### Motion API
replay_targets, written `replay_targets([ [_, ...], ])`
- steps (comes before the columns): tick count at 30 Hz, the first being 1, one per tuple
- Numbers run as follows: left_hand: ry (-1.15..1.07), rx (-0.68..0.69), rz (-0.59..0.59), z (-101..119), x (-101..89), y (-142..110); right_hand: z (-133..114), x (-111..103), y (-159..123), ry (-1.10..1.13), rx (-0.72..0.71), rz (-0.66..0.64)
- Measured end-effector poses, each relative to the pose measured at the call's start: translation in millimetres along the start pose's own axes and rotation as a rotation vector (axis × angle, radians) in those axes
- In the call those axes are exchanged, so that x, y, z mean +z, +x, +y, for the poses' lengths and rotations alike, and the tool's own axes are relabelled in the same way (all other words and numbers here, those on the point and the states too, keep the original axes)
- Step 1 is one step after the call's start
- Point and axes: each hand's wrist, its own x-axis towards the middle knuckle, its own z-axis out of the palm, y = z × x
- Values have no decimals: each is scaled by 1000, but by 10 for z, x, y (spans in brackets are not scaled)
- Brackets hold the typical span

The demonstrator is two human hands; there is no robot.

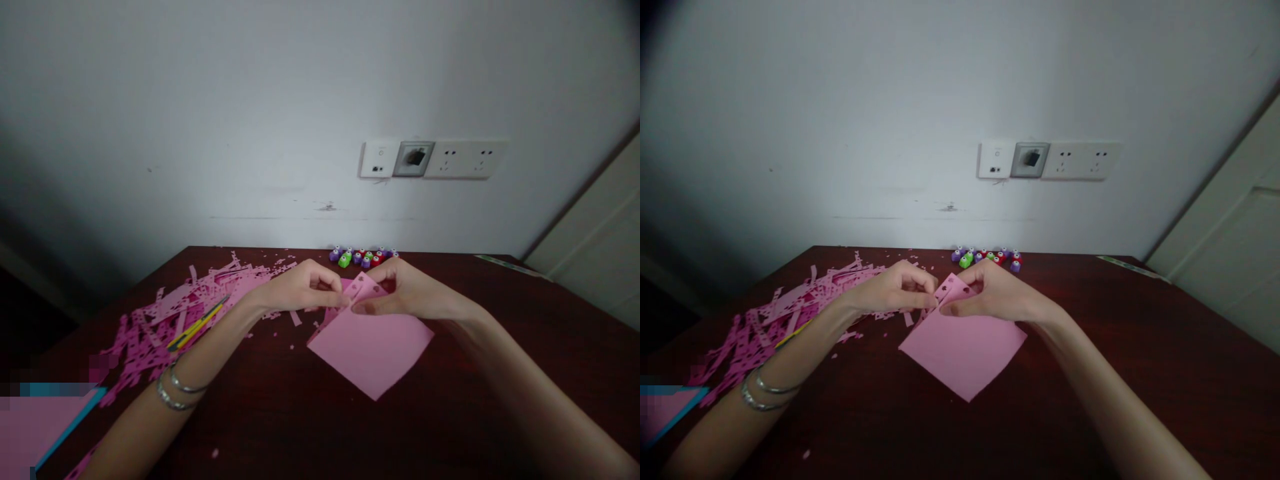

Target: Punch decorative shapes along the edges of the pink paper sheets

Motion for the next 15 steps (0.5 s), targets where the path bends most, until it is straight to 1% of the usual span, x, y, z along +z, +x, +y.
replay_targets([
  [4, -15, -12, 14, 27, 13, -8, 19, 24, 40, 100, -11, -56],
  [8, -53, -17, 6, 26, 24, -14, 62, 39, 63, 182, 8, -38],
  [11, -77, -1, -3, 7, 21, -14, 61, 32, 41, 185, 32, -53],
  [15, -65, -12, 8, -11, -10, -12, 30, 19, 9, 125, 54, -72],
])
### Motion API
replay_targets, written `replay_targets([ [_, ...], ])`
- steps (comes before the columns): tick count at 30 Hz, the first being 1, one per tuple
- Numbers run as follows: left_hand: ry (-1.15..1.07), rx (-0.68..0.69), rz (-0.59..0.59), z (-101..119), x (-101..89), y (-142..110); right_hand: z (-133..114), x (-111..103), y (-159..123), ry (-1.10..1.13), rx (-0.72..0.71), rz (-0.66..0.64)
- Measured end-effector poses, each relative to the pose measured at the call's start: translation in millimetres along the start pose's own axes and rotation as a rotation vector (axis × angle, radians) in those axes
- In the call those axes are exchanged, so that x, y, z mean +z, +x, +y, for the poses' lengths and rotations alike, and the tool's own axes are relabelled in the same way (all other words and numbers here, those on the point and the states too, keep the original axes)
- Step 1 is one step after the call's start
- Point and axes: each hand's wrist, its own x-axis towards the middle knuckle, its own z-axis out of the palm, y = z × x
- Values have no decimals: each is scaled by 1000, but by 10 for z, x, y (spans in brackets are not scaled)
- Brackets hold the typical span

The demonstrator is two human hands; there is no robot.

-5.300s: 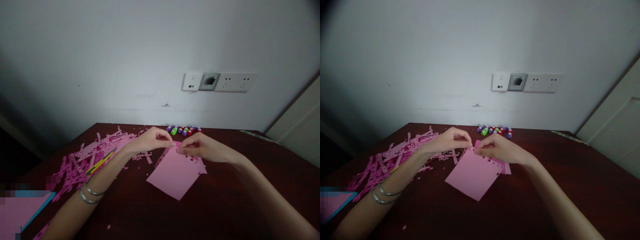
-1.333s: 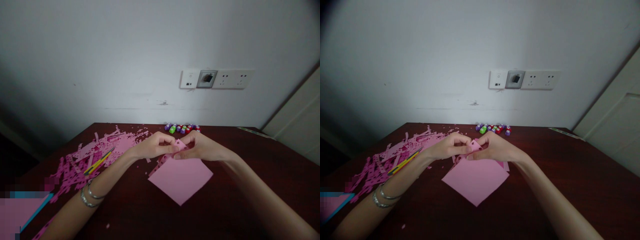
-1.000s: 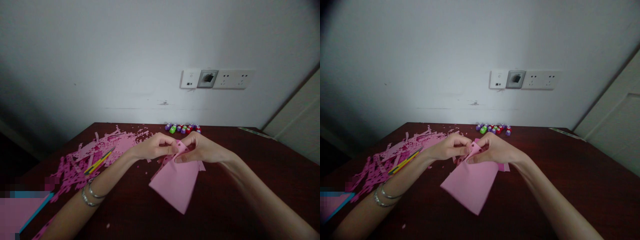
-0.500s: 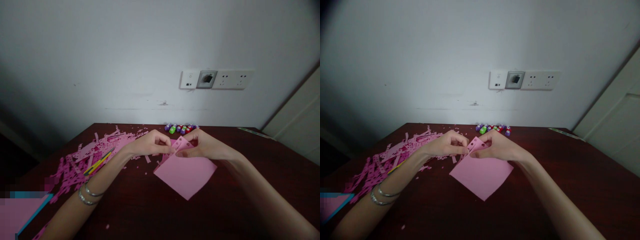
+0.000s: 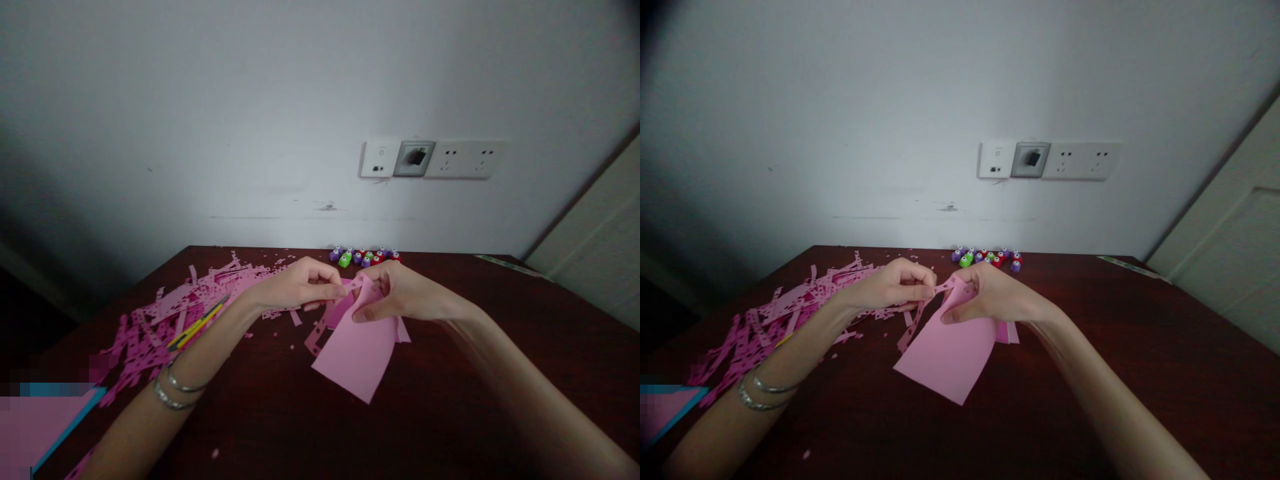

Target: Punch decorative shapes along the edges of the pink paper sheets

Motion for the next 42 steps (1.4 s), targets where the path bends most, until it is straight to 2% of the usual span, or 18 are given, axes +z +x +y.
replay_targets([
  [4, 92, 11, 11, -11, -74, -11, 15, -35, -8, -87, 8, -27],
  [7, 146, 16, 20, -18, -141, -36, 62, -86, -15, -124, 45, 15],
  [11, 237, -26, -63, -18, -198, -53, 90, -127, -28, -180, 54, 20],
  [17, 263, -22, 37, -28, -120, 3, 56, -59, -19, -231, -12, -70],
  [26, 164, -45, -9, -12, -33, -12, 16, 14, -32, -206, -43, -101],
  [28, 202, -4, 81, -22, -21, 12, 13, 12, -39, -225, -48, -64],
  [31, 311, 40, 381, -38, 8, 42, 29, 0, -42, -224, -59, 84],
  [33, 379, 27, 487, -42, 18, 41, 50, -14, -36, -206, -70, 182],
  [34, 398, 14, 477, -42, 17, 35, 61, -21, -29, -200, -76, 215],
  [38, 383, -4, 309, -36, 2, 9, 90, -39, 9, -212, -96, 266],
  [42, 298, -5, 251, -51, 17, 34, 73, -19, 44, -210, -150, 250],
])
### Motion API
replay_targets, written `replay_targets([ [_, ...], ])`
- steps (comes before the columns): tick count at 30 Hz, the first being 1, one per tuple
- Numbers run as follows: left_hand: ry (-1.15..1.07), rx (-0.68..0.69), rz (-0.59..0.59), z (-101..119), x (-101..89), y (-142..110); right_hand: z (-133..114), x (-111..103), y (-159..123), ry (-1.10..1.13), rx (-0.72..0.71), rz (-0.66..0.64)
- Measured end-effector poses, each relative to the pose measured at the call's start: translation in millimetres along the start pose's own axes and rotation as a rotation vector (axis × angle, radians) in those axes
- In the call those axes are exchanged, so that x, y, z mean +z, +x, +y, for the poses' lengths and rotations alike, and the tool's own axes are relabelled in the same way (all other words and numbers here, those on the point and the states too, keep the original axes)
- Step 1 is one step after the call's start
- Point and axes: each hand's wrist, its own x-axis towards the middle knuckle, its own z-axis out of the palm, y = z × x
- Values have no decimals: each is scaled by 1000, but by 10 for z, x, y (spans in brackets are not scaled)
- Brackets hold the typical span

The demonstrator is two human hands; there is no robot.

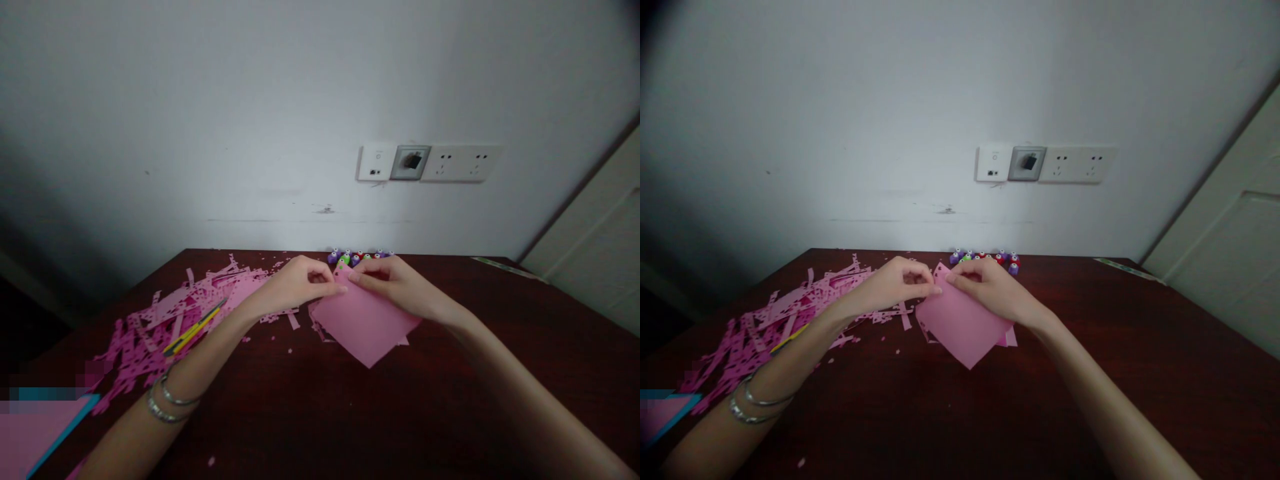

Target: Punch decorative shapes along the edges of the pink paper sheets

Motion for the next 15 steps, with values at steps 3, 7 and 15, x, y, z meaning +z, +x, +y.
replay_targets([
  [3, -29, 0, 18, -12, 37, 24, -31, 18, 7, 29, -26, -3],
  [7, -2, 21, 109, -27, 47, 34, -29, 16, 8, 53, -33, -17],
  [15, -55, 5, -48, -25, 8, 28, 15, 6, 23, 22, -28, 34],
])
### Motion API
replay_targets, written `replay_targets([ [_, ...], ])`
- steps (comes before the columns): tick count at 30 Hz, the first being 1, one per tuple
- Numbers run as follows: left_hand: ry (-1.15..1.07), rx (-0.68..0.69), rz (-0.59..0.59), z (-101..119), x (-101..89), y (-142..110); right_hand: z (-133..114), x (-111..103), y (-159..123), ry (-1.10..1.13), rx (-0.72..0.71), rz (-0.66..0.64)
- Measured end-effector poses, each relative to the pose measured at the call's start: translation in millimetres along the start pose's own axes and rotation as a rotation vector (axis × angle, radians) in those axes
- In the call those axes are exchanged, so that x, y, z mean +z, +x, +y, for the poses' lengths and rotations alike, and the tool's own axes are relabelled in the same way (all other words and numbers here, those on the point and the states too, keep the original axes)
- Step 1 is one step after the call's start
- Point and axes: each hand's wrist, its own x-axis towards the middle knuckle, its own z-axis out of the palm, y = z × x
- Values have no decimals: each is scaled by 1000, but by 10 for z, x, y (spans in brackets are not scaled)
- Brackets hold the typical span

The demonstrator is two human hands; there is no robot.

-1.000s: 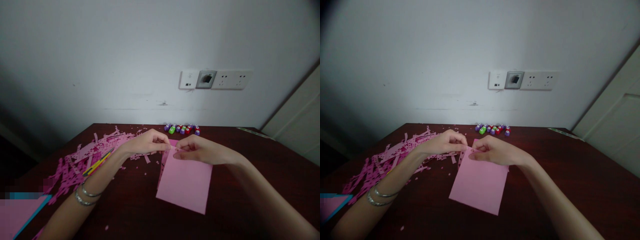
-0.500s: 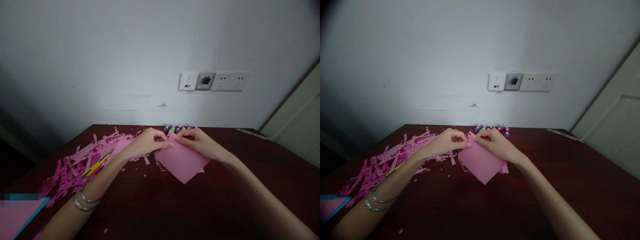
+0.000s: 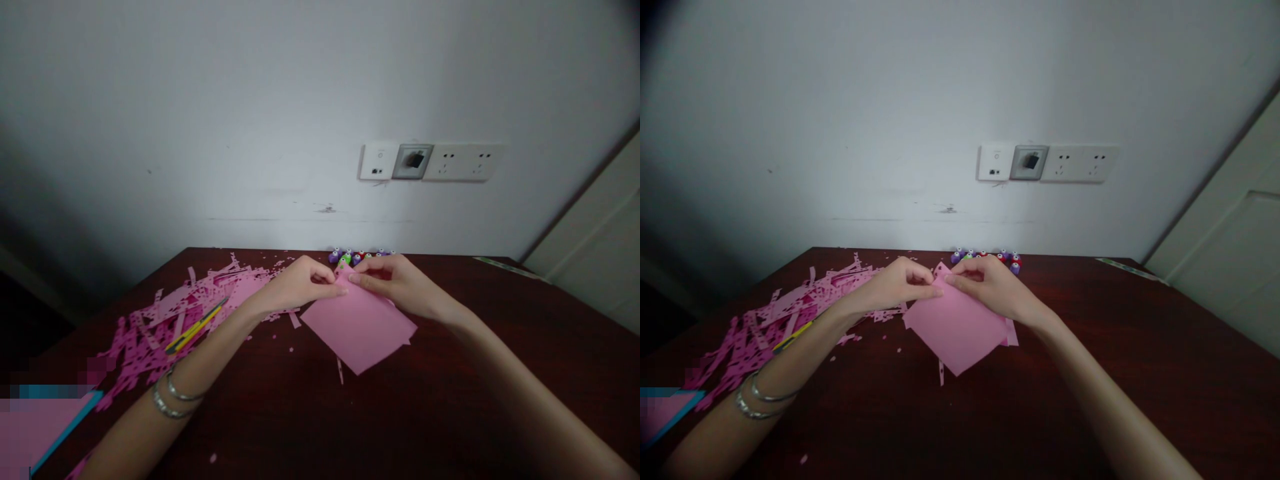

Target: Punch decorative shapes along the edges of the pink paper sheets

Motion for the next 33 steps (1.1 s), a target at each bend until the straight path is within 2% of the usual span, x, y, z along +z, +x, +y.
replay_targets([
  [5, -20, 18, -67, 32, 23, 2, 9, 33, 33, -83, -14, 75],
  [10, -54, 15, -71, 71, 44, -7, 5, 50, 32, -103, -47, 52],
  [15, -109, -57, -68, 21, 57, -5, -20, 60, 19, -227, -122, 124],
  [22, -122, -106, -23, -15, 53, 2, -20, 74, 41, -372, -153, 263],
  [33, -232, -154, 55, 34, 83, -13, -20, 129, 41, -386, -195, 371],
])
